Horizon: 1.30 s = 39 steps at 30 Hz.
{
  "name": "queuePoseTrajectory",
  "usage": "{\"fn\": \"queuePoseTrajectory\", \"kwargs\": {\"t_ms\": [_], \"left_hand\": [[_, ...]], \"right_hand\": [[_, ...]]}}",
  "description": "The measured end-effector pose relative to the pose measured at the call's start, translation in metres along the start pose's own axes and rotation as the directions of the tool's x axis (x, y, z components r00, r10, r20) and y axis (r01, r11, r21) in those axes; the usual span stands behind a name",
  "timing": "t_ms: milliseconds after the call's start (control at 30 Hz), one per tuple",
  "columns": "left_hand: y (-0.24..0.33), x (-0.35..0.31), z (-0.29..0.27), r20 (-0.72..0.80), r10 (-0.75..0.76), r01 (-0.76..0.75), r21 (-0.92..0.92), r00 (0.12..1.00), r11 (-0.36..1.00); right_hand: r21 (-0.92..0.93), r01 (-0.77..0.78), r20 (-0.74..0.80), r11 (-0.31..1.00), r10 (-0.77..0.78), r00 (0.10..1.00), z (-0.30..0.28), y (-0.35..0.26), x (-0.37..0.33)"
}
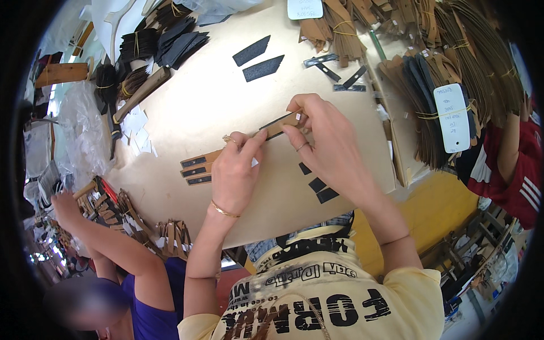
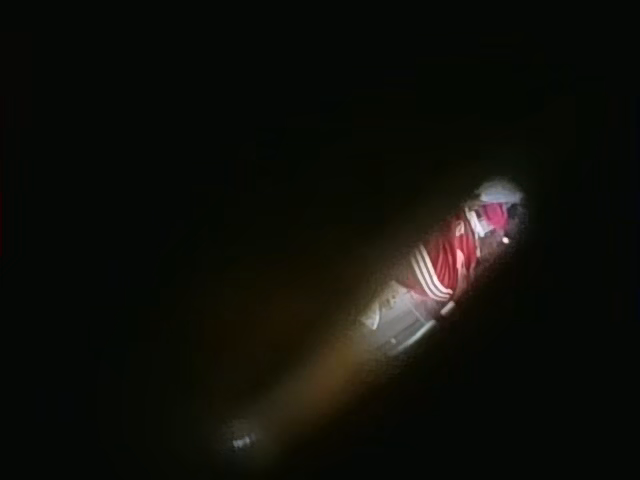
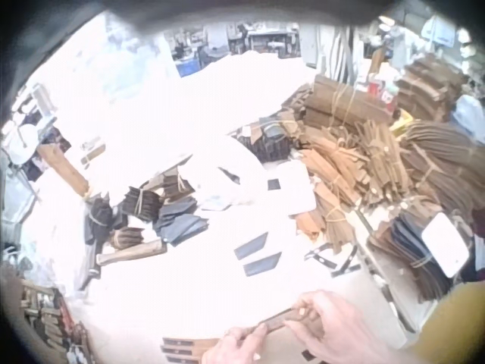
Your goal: The person repeatedly picks small black and brown leather pieces from a table, aligns them, and attaches a white paper label to each pair. The person stacks the labeled pairs into a small bundle and places it on the table.
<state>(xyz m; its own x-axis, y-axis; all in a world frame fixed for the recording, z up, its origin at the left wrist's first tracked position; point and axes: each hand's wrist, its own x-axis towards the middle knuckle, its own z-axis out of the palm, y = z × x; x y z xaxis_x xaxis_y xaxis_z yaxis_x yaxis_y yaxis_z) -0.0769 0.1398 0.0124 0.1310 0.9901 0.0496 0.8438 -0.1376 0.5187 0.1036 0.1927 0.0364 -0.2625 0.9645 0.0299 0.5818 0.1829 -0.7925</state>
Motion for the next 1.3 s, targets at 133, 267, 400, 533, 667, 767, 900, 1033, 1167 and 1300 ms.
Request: {"fn": "queuePoseTrajectory", "kwargs": {"t_ms": [133, 267, 400, 533, 667, 767, 900, 1033, 1167, 1300], "left_hand": [[0.0, 0.001, -0.003, 0.034, -0.006, 0.007, -0.033, 0.999, 0.999], [-0.001, 0.001, -0.004, 0.043, -0.002, 0.004, -0.047, 0.999, 0.999], [-0.002, 0.002, -0.005, 0.066, 0.012, -0.009, -0.042, 0.998, 0.999], [-0.003, 0.001, -0.006, 0.112, 0.04, -0.036, -0.038, 0.993, 0.999], [-0.002, 0.002, -0.005, 0.048, 0.004, -0.001, -0.054, 0.999, 0.999], [-0.002, 0.002, -0.005, 0.052, 0.003, 0.0, -0.051, 0.999, 0.999], [-0.001, 0.002, -0.006, 0.054, -0.001, 0.004, -0.052, 0.999, 0.999], [-0.001, 0.002, -0.007, 0.059, -0.015, 0.018, -0.061, 0.998, 0.998], [-0.002, 0.003, -0.008, 0.126, 0.015, -0.01, -0.041, 0.992, 0.999], [-0.004, 0.002, -0.007, 0.109, 0.017, -0.012, -0.048, 0.994, 0.999]], "right_hand": [[-0.008, 0.024, -0.06, 1.0, -0.025, 0.998, -0.003, 0.005, -0.006], [0.067, -0.047, -0.101, 0.997, 0.054, 0.993, 0.002, 0.011, -0.006], [0.085, -0.067, -0.102, 0.994, 0.075, 0.992, 0.004, 0.016, -0.006], [0.11, -0.068, -0.099, 0.992, 0.079, 0.992, 0.005, 0.019, -0.007], [0.101, -0.085, -0.089, 0.991, 0.095, 0.992, 0.006, 0.019, -0.007], [0.101, -0.077, -0.088, 0.992, 0.086, 0.992, 0.007, 0.018, -0.006], [0.071, -0.069, -0.096, 0.995, 0.076, 0.992, 0.007, 0.015, -0.005], [0.06, -0.043, -0.103, 0.997, 0.049, 0.993, 0.007, 0.014, -0.004], [0.056, -0.03, -0.101, 0.998, 0.035, 0.994, 0.006, 0.014, -0.003], [0.06, -0.079, -0.088, 0.995, 0.084, 0.993, 0.007, 0.013, -0.005]]}}
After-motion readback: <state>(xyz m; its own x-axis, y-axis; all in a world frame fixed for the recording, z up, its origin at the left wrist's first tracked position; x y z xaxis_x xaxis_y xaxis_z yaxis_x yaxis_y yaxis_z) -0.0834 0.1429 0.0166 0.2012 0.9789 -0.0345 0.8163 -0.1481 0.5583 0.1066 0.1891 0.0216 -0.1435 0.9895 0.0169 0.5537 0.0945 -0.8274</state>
